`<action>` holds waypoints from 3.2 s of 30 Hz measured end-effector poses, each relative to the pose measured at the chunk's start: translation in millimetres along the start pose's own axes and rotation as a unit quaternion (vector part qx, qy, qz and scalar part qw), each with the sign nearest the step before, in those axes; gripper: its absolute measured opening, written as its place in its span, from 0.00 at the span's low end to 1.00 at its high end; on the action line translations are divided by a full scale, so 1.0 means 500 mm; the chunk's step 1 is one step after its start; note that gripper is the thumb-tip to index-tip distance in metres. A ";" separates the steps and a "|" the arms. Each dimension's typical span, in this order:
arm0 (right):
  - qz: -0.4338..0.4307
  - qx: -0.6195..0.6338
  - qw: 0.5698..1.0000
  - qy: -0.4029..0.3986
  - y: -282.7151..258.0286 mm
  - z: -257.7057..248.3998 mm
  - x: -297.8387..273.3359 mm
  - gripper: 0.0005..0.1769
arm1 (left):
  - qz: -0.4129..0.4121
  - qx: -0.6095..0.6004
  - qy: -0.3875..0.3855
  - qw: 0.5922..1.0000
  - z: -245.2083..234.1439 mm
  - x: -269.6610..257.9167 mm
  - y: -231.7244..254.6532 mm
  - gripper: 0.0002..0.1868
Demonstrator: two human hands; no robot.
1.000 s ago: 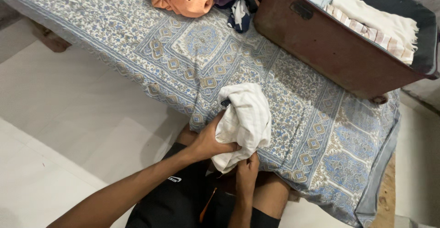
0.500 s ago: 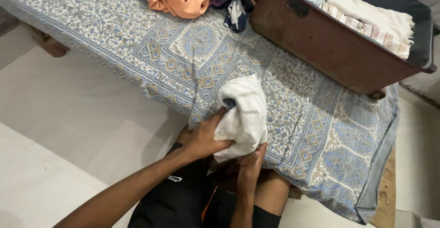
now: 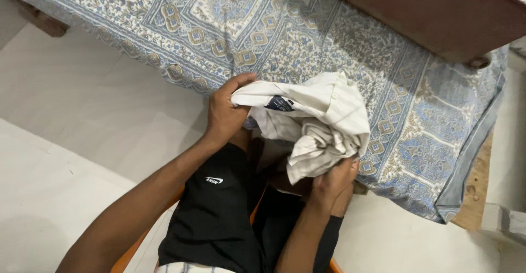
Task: The person buttons up several shirts and a pair of jeans, folding each item and placing them into a brown suitcase on a bed.
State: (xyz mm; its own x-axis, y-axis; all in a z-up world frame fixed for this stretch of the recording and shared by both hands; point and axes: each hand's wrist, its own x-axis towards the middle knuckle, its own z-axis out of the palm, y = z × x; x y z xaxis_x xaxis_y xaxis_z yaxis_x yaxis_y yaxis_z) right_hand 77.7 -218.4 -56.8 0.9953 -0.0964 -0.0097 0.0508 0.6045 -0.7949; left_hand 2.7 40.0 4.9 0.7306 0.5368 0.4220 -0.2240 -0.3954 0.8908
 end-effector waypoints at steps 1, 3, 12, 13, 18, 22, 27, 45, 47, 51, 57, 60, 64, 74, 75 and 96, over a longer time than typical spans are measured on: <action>0.023 0.028 0.999 -0.007 -0.004 -0.007 -0.001 0.17 | -0.023 -0.034 0.000 0.999 0.001 0.000 -0.003 0.23; 0.054 0.047 0.997 -0.019 -0.006 -0.019 -0.008 0.17 | -0.034 -0.063 -0.010 0.997 0.002 0.001 -0.013 0.24; 0.091 -0.057 0.984 -0.145 0.004 0.016 -0.067 0.20 | -0.175 -0.120 -0.225 0.951 0.038 -0.014 -0.056 0.37; 0.089 -0.074 0.981 -0.157 0.009 0.026 -0.074 0.20 | -0.222 -0.105 -0.267 0.932 0.043 -0.024 -0.048 0.39; 0.062 -0.148 0.972 -0.172 0.033 0.032 -0.151 0.22 | -0.140 -0.086 -0.378 0.911 0.038 -0.059 -0.015 0.44; 0.020 -0.171 0.975 -0.137 0.035 0.013 -0.133 0.23 | -0.087 0.027 -0.369 0.925 0.041 -0.042 -0.032 0.36; -0.049 -0.184 0.977 -0.097 -0.018 -0.004 -0.068 0.25 | -0.190 -0.406 -0.153 0.881 0.000 -0.011 -0.030 0.24; -0.196 -0.207 0.959 -0.005 -0.045 -0.026 -0.024 0.43 | -0.253 -0.597 -0.220 0.729 -0.037 -0.002 -0.034 0.28; -0.132 -0.277 0.950 -0.059 -0.045 -0.034 -0.024 0.54 | -0.288 -0.617 -0.193 0.706 -0.047 0.001 -0.013 0.30; -0.129 -0.507 0.806 -0.277 -0.037 -0.012 -0.037 0.61 | -0.324 -0.603 -0.145 0.714 -0.057 0.005 0.007 0.35; 0.003 -0.383 0.819 -0.427 0.042 0.078 -0.097 0.66 | -0.325 -0.619 -0.158 0.698 -0.064 -0.008 0.023 0.36; 0.076 -0.483 0.771 -0.407 0.111 0.088 -0.130 0.52 | -0.333 -0.636 -0.193 0.669 -0.054 -0.027 0.012 0.36; 0.067 -0.522 0.781 -0.335 0.180 0.055 -0.143 0.47 | -0.349 -0.662 -0.219 0.626 -0.032 -0.051 -0.037 0.36; -0.007 -0.096 0.992 -0.078 0.043 0.002 -0.069 0.36 | -0.270 -0.372 -0.312 0.831 0.007 -0.015 -0.037 0.47; -0.004 -0.053 0.996 -0.077 0.020 -0.004 -0.068 0.35 | -0.280 -0.311 -0.356 0.836 0.012 -0.024 -0.026 0.49; 0.101 -0.312 0.924 -0.194 -0.116 0.074 -0.122 0.31 | -0.243 -0.192 -0.269 0.912 -0.016 0.042 -0.026 0.28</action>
State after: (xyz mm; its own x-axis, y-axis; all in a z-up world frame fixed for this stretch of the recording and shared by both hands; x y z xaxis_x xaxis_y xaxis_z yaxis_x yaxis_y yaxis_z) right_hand 17.0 -218.3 12.5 0.9400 0.3328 -0.0745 -0.0764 -0.0073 -0.9970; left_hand 15.8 62.1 3.6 0.9914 0.0954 -0.0898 0.0761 0.1382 0.9875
